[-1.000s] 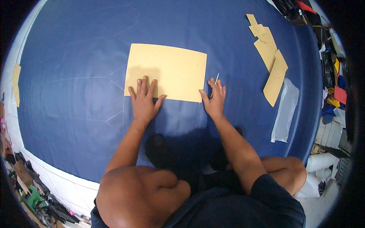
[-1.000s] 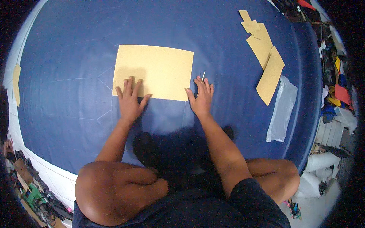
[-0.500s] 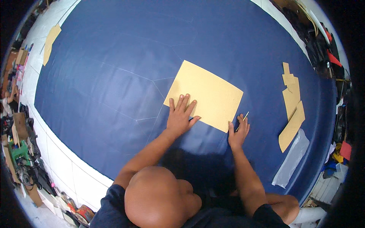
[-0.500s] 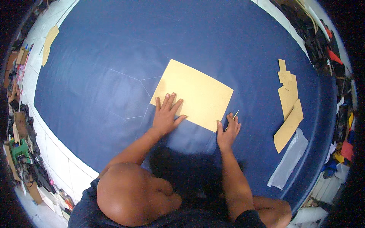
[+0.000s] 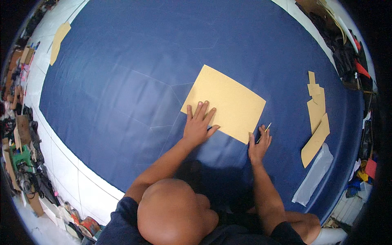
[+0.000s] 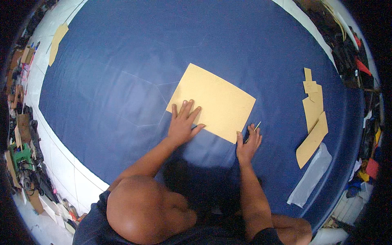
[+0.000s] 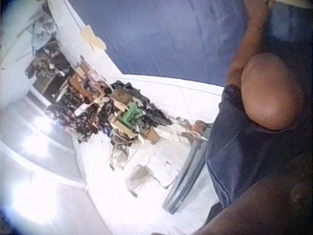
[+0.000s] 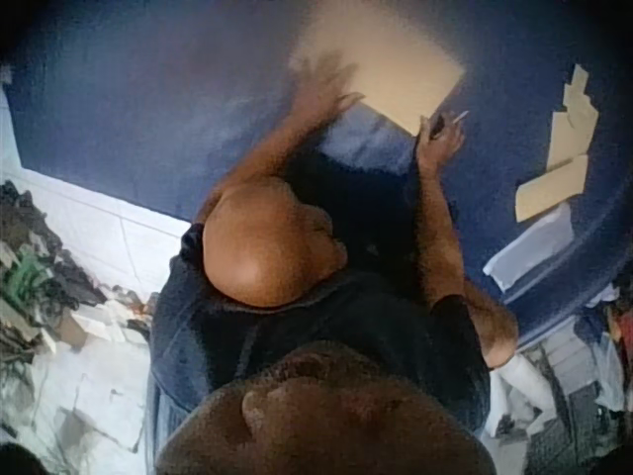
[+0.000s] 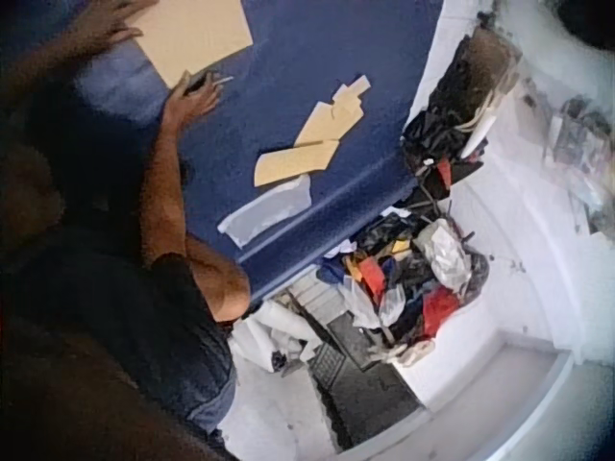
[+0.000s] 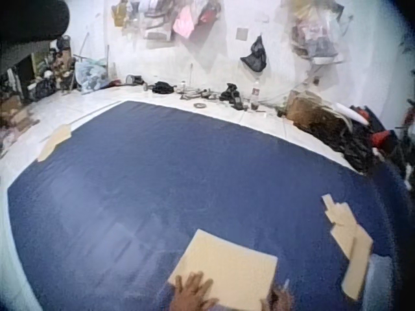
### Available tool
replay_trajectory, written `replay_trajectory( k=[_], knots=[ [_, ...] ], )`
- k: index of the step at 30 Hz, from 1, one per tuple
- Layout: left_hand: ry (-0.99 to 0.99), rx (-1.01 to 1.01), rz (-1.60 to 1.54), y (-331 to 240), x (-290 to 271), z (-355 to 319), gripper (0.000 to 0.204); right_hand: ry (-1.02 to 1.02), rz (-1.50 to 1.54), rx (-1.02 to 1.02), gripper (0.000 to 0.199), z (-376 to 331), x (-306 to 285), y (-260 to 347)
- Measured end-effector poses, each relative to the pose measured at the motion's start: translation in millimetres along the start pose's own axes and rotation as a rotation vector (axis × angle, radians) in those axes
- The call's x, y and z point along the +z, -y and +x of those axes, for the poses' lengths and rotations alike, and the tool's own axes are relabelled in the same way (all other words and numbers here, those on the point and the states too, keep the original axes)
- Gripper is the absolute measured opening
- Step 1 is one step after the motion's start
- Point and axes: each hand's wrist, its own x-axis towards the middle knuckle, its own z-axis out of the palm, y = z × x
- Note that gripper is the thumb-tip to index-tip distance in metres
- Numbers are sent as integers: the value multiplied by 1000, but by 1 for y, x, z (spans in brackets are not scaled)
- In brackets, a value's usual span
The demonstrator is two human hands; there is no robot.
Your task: The person traces the outlines of rectangular paper templates onto a large blue sheet of material using a writing tool.
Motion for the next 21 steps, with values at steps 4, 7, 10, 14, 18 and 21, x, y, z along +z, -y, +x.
replay_trajectory(
  k=[4, 7, 10, 14, 18, 21],
  knots=[
    [18, 7, 20, -3, -2, 4, 70, 1, -3, 3, 54, 0, -4, 1],
    [30, -2, 25, -3, -3, 5, 71, -23, -6, -15, 54, 2, -2, 2],
    [13, 15, 6, -14, 8, 12, 71, -27, -36, -15, 50, 3, -9, -14],
    [23, -16, 54, -1, 1, 5, 72, -16, 27, -20, 53, 5, -1, 1],
    [-15, 11, 81, 0, 3, 4, 71, -26, 20, -16, 54, 2, -1, 3],
    [21, 18, 96, -4, 2, 8, 71, -38, 10, -3, 53, 3, -5, 2]
  ],
)
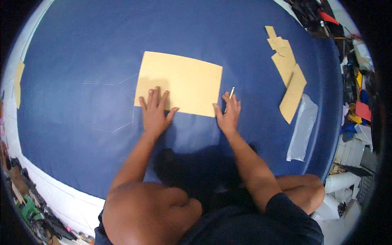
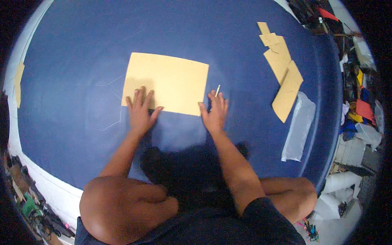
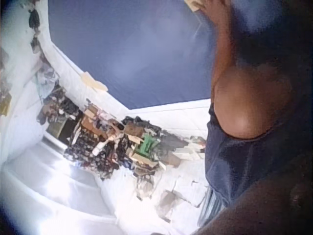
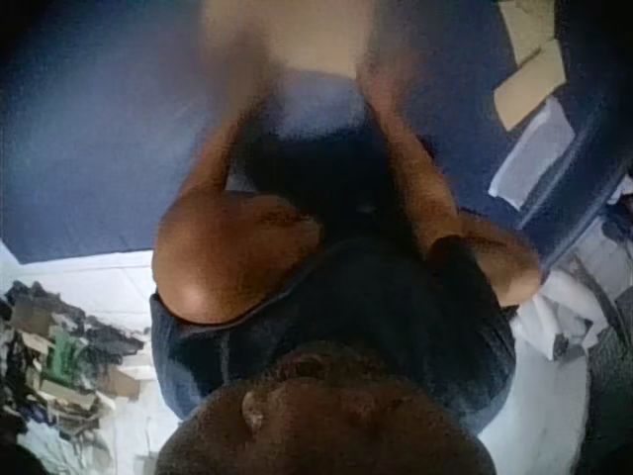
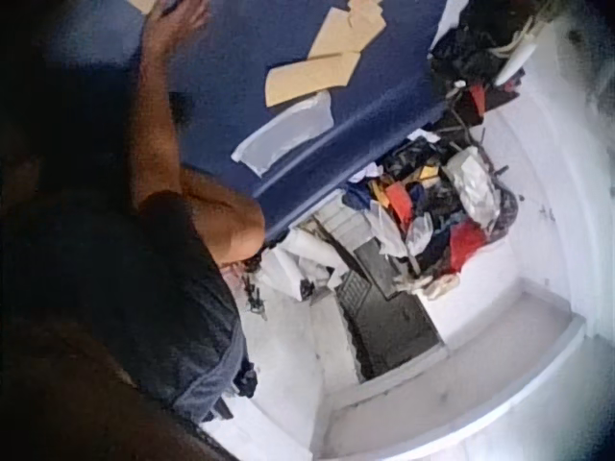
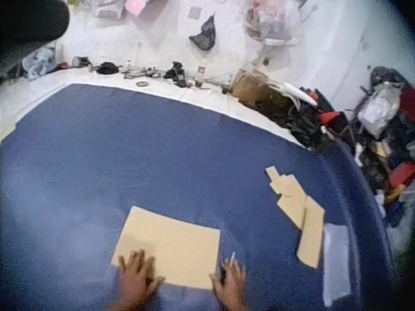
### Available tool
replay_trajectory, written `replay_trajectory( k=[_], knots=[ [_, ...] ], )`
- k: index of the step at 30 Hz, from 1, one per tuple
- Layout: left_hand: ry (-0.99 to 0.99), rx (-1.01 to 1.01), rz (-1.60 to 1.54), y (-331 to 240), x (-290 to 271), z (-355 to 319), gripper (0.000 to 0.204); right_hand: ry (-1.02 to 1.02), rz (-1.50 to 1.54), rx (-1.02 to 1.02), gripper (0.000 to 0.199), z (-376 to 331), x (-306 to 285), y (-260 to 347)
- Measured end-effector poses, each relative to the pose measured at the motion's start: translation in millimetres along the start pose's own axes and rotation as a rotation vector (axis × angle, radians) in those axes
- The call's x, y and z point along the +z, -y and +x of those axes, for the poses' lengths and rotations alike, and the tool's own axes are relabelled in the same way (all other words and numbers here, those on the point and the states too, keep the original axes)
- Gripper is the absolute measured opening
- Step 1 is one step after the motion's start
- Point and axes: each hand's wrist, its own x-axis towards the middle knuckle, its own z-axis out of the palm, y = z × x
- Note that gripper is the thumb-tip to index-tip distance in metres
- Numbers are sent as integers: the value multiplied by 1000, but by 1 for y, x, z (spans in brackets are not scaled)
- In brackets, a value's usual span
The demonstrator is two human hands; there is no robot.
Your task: The person traces the outlines of rectangular paper templates onto a large blue sheet of material using a writing tool.
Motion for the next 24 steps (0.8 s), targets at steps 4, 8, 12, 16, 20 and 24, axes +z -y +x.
replay_trajectory(
  k=[4, 8, 12, 16, 20, 24],
  knots=[
    [16, 13, -29, -4, 0, 0, 72, -35, 4, -12, 54, -2, 1, -4],
    [19, -9, -49, 6, 5, -5, 71, 0, 39, 19, 53, -1, 4, 6],
    [12, -3, -36, 2, 5, -5, 73, -4, 87, 36, 54, 0, -2, 5],
    [24, 12, -22, 1, 8, -4, 73, -38, 87, 38, 50, 0, -11, 5],
    [49, 5, -15, -4, -1, -4, 70, -103, 219, 231, 45, 29, -30, -15],
    [32, -29, 10, 5, -8, -5, 71, -437, -68, 397, 42, 74, -60, -89]
  ],
)
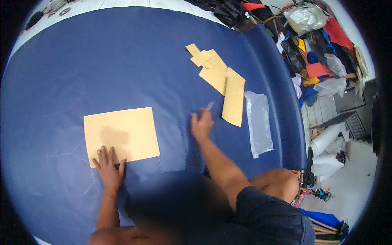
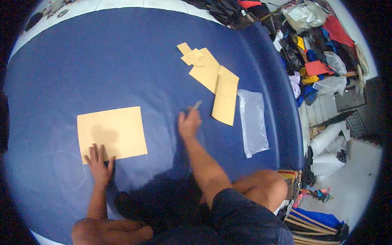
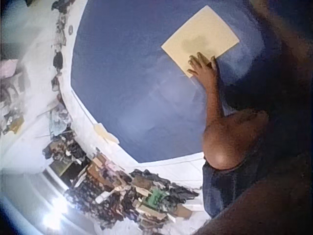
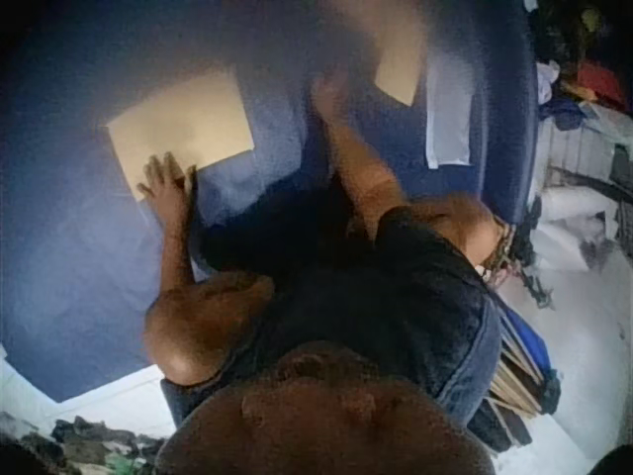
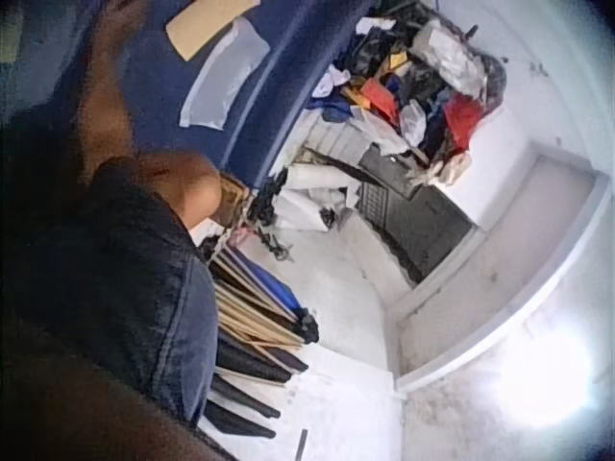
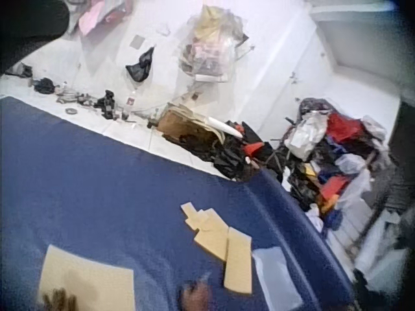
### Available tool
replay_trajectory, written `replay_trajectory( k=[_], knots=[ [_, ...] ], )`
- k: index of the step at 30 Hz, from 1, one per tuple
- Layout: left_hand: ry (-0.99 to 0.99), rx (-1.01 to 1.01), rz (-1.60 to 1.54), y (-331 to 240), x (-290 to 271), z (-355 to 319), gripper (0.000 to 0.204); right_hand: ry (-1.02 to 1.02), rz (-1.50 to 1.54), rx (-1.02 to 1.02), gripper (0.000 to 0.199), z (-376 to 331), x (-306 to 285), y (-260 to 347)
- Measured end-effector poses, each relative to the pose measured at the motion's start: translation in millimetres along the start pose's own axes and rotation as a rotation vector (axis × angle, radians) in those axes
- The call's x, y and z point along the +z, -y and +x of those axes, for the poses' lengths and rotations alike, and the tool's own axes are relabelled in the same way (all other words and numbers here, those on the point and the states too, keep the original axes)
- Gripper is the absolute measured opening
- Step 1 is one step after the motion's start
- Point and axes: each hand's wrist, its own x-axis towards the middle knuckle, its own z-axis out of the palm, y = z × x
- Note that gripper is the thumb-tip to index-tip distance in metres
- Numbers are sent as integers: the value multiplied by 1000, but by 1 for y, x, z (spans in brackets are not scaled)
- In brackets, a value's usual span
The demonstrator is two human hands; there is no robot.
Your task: The person traces the outlines of rectangular paper templates onto a large blue sheet of material using a writing tool.
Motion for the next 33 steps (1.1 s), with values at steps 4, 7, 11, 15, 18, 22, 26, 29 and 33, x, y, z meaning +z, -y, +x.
replay_trajectory(
  k=[4, 7, 11, 15, 18, 22, 26, 29, 33],
  knots=[
    [8, 49, -28, -9, 8, 6, 71, 52, -390, 316, 76, 57, -25, -121],
    [23, 15, -1, -2, 0, 3, 72, 174, -406, 388, 93, 63, -26, -155],
    [12, 25, -40, -9, 2, 7, 72, 111, -179, 372, 56, 80, -36, -201],
    [58, 17, 22, -12, -1, 4, 71, 17, -207, 244, 41, 83, -40, -173],
    [140, 104, -67, -49, 2, 5, 74, -160, -7, 26, 48, 100, -59, -85],
    [210, 289, -517, -99, 19, -11, 67, 135, 610, -52, 38, 84, -72, 75],
    [117, 484, -715, -96, 15, -19, 40, 461, 1063, -67, 28, 48, -90, 167],
    [201, 451, -676, -73, 1, -28, 31, 648, 1295, 92, 29, 36, -80, 183],
    [83, 609, -743, -74, -25, -40, 26, 720, 864, 63, 28, 11, -23, 146]
  ],
)
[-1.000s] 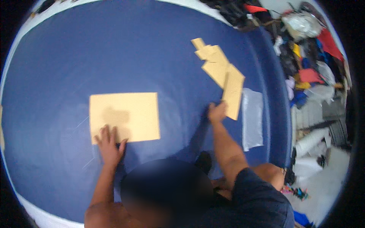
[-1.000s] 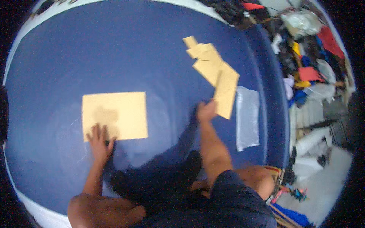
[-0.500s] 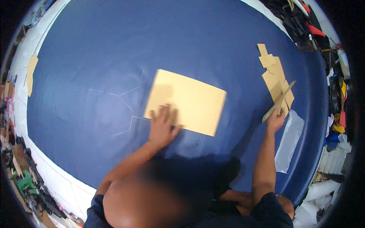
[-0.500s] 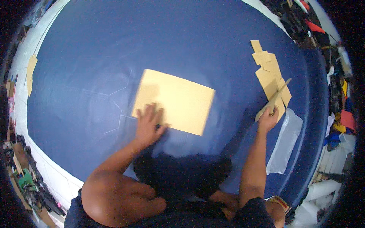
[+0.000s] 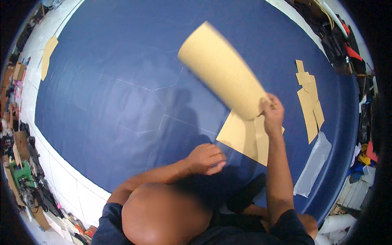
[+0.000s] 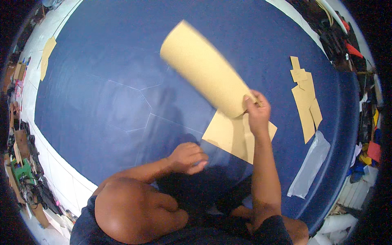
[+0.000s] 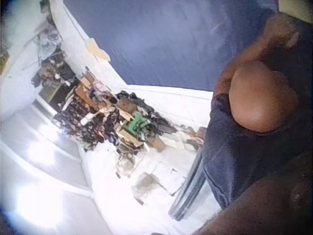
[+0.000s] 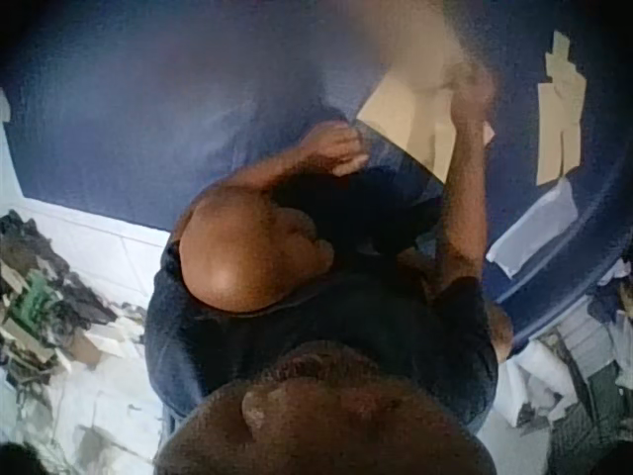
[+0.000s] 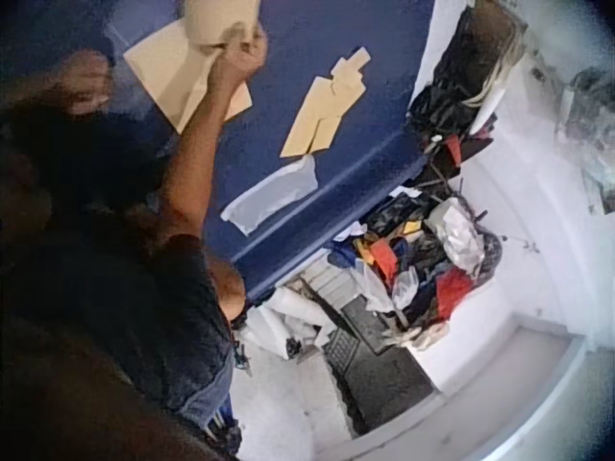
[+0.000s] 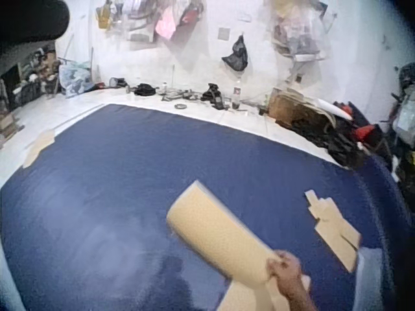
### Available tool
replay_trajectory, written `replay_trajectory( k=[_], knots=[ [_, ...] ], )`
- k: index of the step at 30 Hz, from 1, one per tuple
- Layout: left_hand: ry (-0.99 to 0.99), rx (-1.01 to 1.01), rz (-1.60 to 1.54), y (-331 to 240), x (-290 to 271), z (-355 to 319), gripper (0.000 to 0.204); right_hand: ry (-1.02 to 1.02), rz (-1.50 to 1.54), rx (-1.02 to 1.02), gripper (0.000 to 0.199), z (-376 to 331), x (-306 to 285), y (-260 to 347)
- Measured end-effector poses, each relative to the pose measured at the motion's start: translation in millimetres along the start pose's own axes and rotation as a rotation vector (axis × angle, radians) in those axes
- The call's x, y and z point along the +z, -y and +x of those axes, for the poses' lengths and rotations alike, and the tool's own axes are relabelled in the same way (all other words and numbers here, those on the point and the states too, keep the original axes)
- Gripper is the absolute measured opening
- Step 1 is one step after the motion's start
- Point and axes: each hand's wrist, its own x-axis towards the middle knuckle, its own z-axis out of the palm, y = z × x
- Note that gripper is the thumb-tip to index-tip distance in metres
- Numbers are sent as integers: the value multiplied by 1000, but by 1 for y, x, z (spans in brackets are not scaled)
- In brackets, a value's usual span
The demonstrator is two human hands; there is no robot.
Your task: The person traces the outlines of rectangular paper templates onto a large blue sheet of material using a writing tool.
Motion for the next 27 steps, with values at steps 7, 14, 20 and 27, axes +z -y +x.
replay_trajectory(
  k=[7, 14, 20, 27],
  knots=[
    [-317, -385, 392, 36, -36, 15, 44, 198, -51, 21, 33, 4, 36, -87],
    [-98, -578, 749, 86, -33, 3, 74, -169, -790, -171, 51, -28, 21, -93],
    [-173, -617, 739, 87, -28, 0, 80, -101, -1023, -164, 71, -99, -30, -123],
    [-162, -545, 764, 84, -17, 2, 81, -301, -1121, -165, 63, -91, -99, -136]
  ],
)
